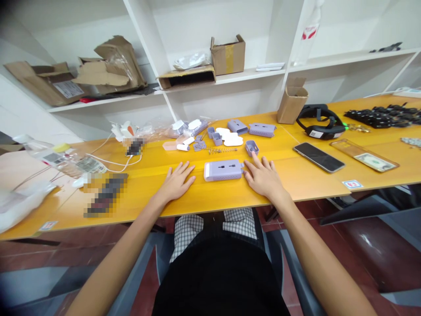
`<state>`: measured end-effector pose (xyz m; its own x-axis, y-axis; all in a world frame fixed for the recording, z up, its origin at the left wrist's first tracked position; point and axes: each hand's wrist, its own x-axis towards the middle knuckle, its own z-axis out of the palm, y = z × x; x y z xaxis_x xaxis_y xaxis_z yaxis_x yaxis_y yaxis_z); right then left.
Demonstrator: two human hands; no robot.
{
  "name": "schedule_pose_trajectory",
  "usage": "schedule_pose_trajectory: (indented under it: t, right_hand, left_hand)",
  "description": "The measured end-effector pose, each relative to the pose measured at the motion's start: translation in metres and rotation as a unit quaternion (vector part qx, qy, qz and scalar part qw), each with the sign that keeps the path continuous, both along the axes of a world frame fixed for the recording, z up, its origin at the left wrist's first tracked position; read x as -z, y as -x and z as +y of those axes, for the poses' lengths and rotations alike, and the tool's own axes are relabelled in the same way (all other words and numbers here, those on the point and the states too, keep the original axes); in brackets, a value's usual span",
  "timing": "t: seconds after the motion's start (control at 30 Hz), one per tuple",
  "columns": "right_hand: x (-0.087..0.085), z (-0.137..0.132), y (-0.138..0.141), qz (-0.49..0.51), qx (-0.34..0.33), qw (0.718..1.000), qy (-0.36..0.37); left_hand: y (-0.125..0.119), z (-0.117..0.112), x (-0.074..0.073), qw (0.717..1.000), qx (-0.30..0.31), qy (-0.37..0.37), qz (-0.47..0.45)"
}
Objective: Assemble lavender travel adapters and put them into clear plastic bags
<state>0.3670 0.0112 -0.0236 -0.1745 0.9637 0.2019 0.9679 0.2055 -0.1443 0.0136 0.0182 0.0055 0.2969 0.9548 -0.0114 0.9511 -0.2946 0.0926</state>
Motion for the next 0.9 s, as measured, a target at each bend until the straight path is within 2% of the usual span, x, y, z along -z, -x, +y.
schedule_pose_trajectory:
  t: [0.27, 0.4, 0.53, 0.7, 0.9]
  right_hand:
    - [0.003, 0.001, -0.003, 0.006, -0.008, 1.0, -0.013]
    - [-0.002, -0.003, -0.002, 0.01, -0.033, 0.999, -0.029]
    - [-0.007, -0.006, 0.003, 0.032, -0.021, 0.998, -0.058]
    - [-0.005, -0.005, 0.009, 0.004, -0.045, 0.998, -0.043]
    - [-0.003, -0.004, 0.008, -0.017, -0.06, 0.998, 0.001]
  left_hand:
    - [0.012, 0.001, 0.001, 0.999, 0.026, 0.008, -0.035]
    - [0.012, 0.001, 0.002, 0.999, 0.028, 0.011, -0.034]
    - [0.013, -0.001, -0.001, 0.997, 0.032, 0.012, -0.069]
    - [0.015, -0.006, -0.007, 0.984, 0.102, -0.01, -0.147]
    - [0.005, -0.009, -0.013, 0.986, 0.139, 0.027, -0.086]
